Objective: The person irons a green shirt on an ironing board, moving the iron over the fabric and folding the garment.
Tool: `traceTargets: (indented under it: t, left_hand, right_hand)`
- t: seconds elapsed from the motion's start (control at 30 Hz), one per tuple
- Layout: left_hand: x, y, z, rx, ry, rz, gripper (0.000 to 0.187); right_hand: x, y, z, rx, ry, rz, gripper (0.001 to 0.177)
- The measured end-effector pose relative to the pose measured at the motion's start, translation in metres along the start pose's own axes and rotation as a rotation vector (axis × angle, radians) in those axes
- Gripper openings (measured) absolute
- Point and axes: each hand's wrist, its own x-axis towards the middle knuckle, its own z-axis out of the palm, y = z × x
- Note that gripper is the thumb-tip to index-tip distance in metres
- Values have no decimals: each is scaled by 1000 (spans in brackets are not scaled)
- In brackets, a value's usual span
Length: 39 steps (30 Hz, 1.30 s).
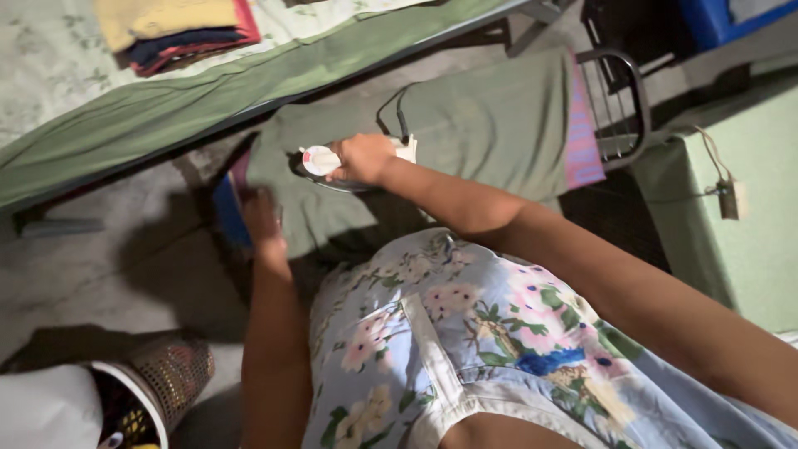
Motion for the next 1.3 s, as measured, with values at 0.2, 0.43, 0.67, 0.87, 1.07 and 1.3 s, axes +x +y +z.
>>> traceTargets:
  t: [0.2, 0.43, 0.67, 0.87, 1.07, 1.3]
  left_hand:
    - [-46, 38, 34, 920, -78, 182, 76]
    - [-101, 70, 124, 1179, -32, -25, 67]
    - [-43, 27, 78, 858, 150, 189, 50]
    - [-31, 46, -3, 774, 196, 467, 36]
    - [-19, 71, -30, 292, 319, 317, 47]
    - [-33, 78, -45, 573, 466, 442, 51]
  right_hand:
    - [-26, 58, -36, 32, 90, 181, 55]
    - [-65, 162, -72, 88, 258, 355, 54]
    - [-90, 211, -100, 129, 229, 552, 57]
    - [-103, 177, -91, 136, 293, 334, 54]
    - [-101, 102, -60, 118, 157, 259, 54]
    - [-114, 110, -33, 13, 55, 202, 58]
